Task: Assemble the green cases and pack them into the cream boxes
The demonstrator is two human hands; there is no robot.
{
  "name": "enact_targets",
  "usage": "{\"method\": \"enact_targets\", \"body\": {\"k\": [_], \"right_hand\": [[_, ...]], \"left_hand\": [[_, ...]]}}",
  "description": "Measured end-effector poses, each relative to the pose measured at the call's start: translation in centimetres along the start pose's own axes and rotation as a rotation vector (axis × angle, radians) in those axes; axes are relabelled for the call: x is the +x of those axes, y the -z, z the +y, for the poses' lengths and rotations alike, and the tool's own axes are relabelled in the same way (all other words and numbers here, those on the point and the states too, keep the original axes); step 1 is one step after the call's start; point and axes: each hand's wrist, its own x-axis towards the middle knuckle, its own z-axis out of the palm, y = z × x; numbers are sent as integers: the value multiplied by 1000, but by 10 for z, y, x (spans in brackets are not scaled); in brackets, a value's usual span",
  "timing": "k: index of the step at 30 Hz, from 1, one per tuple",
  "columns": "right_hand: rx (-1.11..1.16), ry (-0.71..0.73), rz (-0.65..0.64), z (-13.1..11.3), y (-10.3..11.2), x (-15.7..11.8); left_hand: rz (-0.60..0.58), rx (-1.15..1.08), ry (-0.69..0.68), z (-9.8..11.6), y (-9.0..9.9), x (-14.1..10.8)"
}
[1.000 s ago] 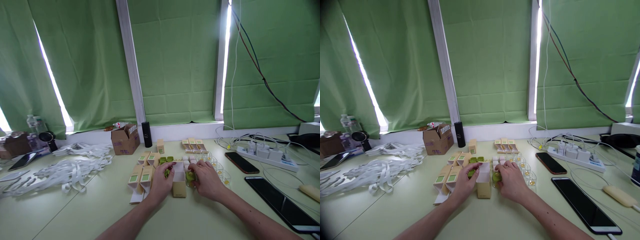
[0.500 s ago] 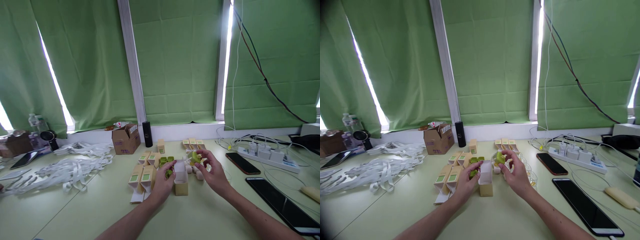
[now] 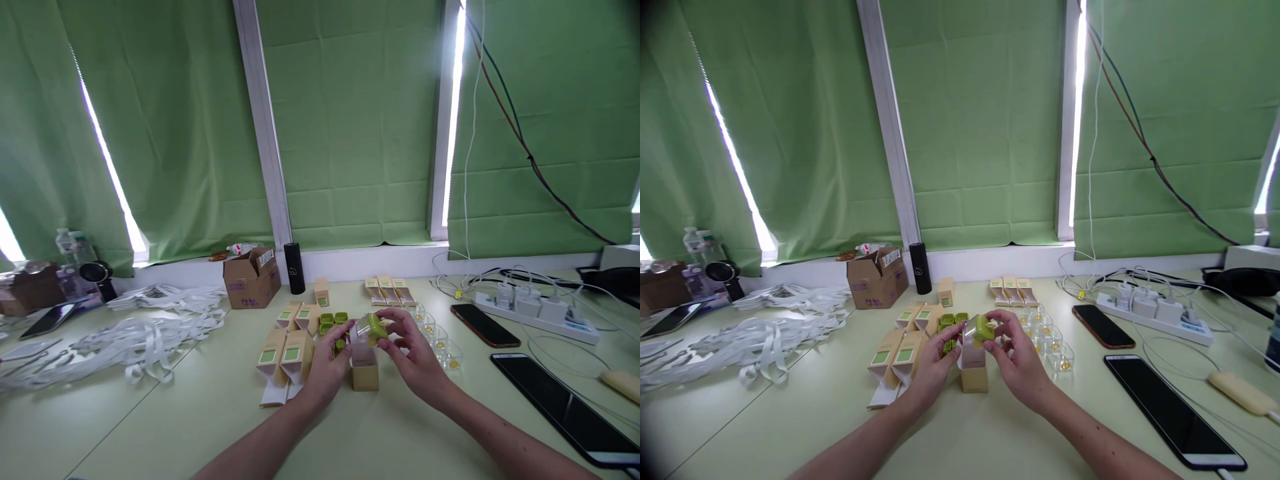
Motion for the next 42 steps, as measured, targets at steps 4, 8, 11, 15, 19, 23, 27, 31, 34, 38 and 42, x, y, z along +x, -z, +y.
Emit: {"method": "enact_targets", "body": {"k": [4,8,11,15,19,23,27,31,34,38,42], "right_hand": [[2,-30,36,3,4,3],[25,-1,86,-1,3,2],[41,18,49,-4,0,0],[13,6,3,-2,0,0],[-20,17,40,3,5,3],[-102,4,6,7,8,4],[-225,5,-43,9,7,3],[-302,48,-88,10,6,2],[-342,88,-112,10,4,0],[-415,148,-150,6,2,-4],[-499,176,-210,1,1,-6]], "left_hand": [[21,-53,66,-2,1,2],[31,-66,76,-1,0,2],[34,-60,70,0,0,1],[33,-55,68,0,0,1],[19,-85,93,-1,0,2],[11,-105,131,-3,0,4],[3,-124,151,-4,1,6],[-4,-132,158,-4,1,6],[-1,-132,170,-1,1,5],[-2,-119,174,2,1,3],[-4,-112,161,1,1,3]]}}
